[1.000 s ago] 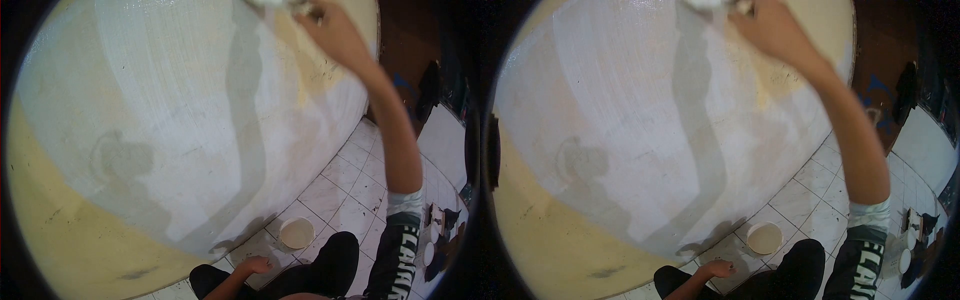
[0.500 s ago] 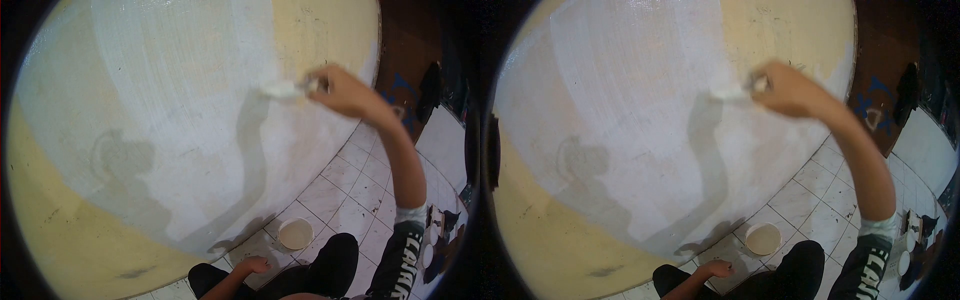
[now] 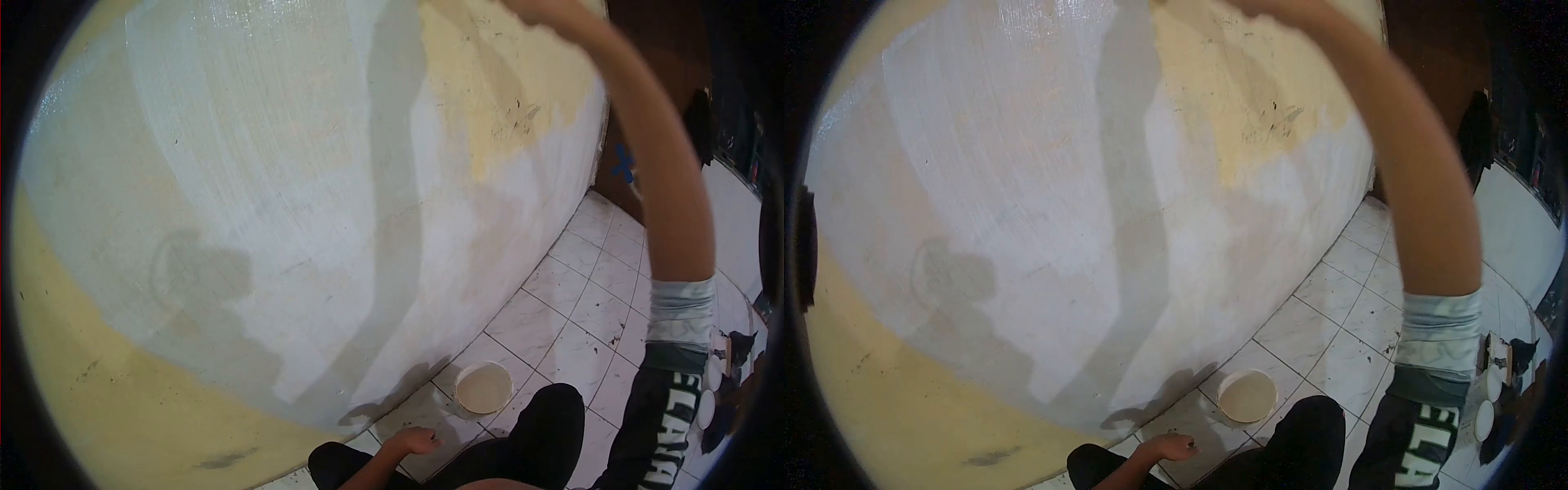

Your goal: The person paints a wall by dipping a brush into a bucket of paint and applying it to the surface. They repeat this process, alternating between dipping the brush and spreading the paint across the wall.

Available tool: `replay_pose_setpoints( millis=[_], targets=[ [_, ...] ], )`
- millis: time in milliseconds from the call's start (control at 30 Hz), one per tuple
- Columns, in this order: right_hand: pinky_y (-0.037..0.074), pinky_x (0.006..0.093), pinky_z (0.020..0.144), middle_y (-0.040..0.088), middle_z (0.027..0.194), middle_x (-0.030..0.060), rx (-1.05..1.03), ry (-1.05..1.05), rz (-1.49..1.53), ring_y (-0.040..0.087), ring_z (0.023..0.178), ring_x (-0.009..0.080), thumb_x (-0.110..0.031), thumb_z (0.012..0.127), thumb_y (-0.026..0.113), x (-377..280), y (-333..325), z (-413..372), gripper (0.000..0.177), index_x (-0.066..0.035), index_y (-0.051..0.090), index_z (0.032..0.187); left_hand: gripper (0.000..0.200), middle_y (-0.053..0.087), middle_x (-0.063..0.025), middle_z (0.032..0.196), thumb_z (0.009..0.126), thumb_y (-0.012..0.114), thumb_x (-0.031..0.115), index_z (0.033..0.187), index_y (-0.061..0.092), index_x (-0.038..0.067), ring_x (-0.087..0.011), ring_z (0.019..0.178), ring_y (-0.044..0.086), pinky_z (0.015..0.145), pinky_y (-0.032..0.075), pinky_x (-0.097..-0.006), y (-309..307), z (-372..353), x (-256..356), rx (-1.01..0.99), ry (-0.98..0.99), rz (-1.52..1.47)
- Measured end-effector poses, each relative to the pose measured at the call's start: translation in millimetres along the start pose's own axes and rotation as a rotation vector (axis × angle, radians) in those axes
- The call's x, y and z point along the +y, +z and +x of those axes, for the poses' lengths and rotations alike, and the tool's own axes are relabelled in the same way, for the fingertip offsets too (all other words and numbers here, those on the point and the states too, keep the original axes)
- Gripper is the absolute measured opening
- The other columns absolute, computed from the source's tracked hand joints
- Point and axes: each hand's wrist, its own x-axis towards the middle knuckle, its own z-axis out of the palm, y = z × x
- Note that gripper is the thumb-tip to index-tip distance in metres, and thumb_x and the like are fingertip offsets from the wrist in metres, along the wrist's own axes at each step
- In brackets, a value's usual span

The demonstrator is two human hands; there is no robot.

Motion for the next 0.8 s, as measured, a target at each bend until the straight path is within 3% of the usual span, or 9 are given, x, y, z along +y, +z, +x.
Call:
replay_pose_setpoints(
  millis=[67,133,267,433,533,600,667,733,800],
  targets=[
    [0.044,0.0288,0.057,0.059,0.072,0.0049,0.159,-0.484,0.012,0.053,0.063,0.0135,-0.02,0.089,0.064,57,42,-14,0.034,0.0,0.066,0.116,0.065,0.062,-0.0251,0.121,0.094,0.041,0.056,0.122,0.059,-0.001,-0.0405,0.113,0.059,0.097,0.045,-0.047,5,4,-3,0.011,0.027,0.015],
    [0.047,0.0329,0.07,0.062,0.08,0.0113,0.0,-0.193,0.009,0.054,0.073,0.019,-0.019,0.089,0.064,42,40,-74,0.033,0.003,0.064,0.114,0.066,0.062,-0.0254,0.121,0.094,0.041,0.056,0.122,0.059,-0.001,-0.0409,0.113,0.059,0.097,0.045,-0.0468,10,7,-6,0.005,0.028,0.024],
    [0.045,0.0332,0.068,0.063,0.081,0.0152,-0.42,0.12,0.165,0.051,0.071,0.0186,-0.014,0.088,0.063,47,30,-154,0.033,0.004,0.062,0.116,0.068,0.061,-0.0264,0.123,0.094,0.04,0.056,0.123,0.059,-0.002,-0.0417,0.114,0.058,0.099,0.044,-0.0466,13,8,-3,-0.01,0.016,0.04],
    [0.045,0.0327,0.066,0.065,0.083,0.015,-0.777,0.099,0.123,0.056,0.073,0.017,-0.012,0.087,0.064,74,20,-191,0.025,0.001,0.068,0.108,0.068,0.062,-0.0266,0.119,0.094,0.04,0.058,0.12,0.06,-0.002,-0.0419,0.112,0.059,0.097,0.045,-0.0474,19,17,-4,-0.023,0.012,0.059],
    [0.047,0.0319,0.065,0.066,0.079,0.012,-0.836,0.155,0.011,0.059,0.072,0.018,-0.012,0.085,0.064,67,14,-147,0.024,0.001,0.07,0.106,0.069,0.061,-0.0271,0.123,0.094,0.04,0.057,0.122,0.06,-0.003,-0.0417,0.114,0.058,0.099,0.044,-0.0469,13,19,0,-0.045,0.001,0.061],
    [0.044,0.0297,0.053,0.063,0.07,0.0055,-0.726,0.013,0.017,0.056,0.059,0.0144,-0.012,0.084,0.065,79,23,-109,0.025,0.0,0.071,0.106,0.069,0.061,-0.0273,0.122,0.094,0.04,0.057,0.121,0.06,-0.003,-0.0417,0.114,0.059,0.099,0.044,-0.0472,14,19,0,-0.051,-0.013,0.064],
    [0.038,0.0274,0.042,0.06,0.065,0.0014,-0.801,0.221,0.026,0.048,0.049,0.0095,-0.015,0.084,0.066,50,2,-68,0.025,-0.002,0.072,0.104,0.069,0.062,-0.0269,0.121,0.094,0.041,0.057,0.119,0.061,-0.003,-0.0417,0.113,0.059,0.098,0.045,-0.0474,11,17,0,-0.024,-0.003,0.067],
    [0.031,0.0247,0.037,0.058,0.066,0.0008,-0.694,0.143,-0.027,0.042,0.045,0.0061,-0.016,0.085,0.066,36,-13,-36,0.025,-0.002,0.071,0.105,0.069,0.062,-0.0267,0.122,0.094,0.041,0.057,0.119,0.061,-0.003,-0.0416,0.113,0.059,0.098,0.045,-0.0474,9,18,-3,-0.038,-0.003,0.067],
    [0.036,0.0268,0.043,0.056,0.067,0.0018,-0.579,0.091,-0.023,0.044,0.049,0.0085,-0.017,0.088,0.064,27,-27,-16,0.029,0.001,0.068,0.111,0.069,0.062,-0.0265,0.122,0.094,0.041,0.057,0.119,0.062,-0.003,-0.0416,0.113,0.059,0.098,0.045,-0.0474,12,23,-8,-0.051,0.006,0.059]
  ],
)
